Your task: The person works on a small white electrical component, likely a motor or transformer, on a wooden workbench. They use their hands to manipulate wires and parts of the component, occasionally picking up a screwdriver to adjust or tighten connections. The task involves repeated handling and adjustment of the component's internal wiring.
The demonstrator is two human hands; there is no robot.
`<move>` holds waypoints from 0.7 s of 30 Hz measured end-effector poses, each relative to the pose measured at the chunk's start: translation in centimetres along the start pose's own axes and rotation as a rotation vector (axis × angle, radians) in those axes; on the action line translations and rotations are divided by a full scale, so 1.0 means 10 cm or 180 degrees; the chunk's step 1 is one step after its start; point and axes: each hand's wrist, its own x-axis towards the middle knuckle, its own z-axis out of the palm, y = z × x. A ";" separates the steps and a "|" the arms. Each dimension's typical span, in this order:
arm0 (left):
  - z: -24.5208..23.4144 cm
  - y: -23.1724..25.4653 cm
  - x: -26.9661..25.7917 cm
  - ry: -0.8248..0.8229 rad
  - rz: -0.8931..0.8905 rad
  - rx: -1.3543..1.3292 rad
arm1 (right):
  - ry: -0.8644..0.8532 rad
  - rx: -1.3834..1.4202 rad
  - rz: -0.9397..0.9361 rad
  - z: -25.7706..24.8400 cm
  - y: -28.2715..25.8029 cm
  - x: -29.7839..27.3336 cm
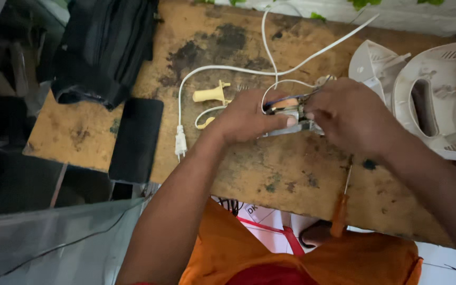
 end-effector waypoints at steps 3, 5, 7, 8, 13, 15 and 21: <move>0.01 -0.08 0.06 0.0032 0.0118 0.0246 | -0.0150 -0.0868 -0.0038 -0.09 -0.18 0.08; 0.04 -0.12 0.08 0.0028 0.0117 0.0378 | -0.0035 -0.0559 -0.0203 -0.09 -0.12 0.09; 0.02 -0.12 0.13 0.0009 0.0149 0.0517 | 0.0098 -0.0270 -0.0342 -0.13 -0.04 0.11; 0.02 -0.11 0.13 0.0022 0.0028 0.0252 | 0.0079 -0.0174 -0.0295 -0.15 -0.01 0.11; 0.02 -0.08 0.06 0.0050 0.0079 0.0046 | 0.0102 0.0203 0.0085 -0.07 -0.05 -0.04; 0.02 -0.11 0.09 0.0025 0.0190 0.0061 | 0.0247 0.0094 -0.0112 -0.03 -0.05 -0.07; 0.08 -0.18 0.14 0.0112 0.0221 0.0741 | -0.0028 -0.0709 -0.0503 -0.17 -0.13 0.11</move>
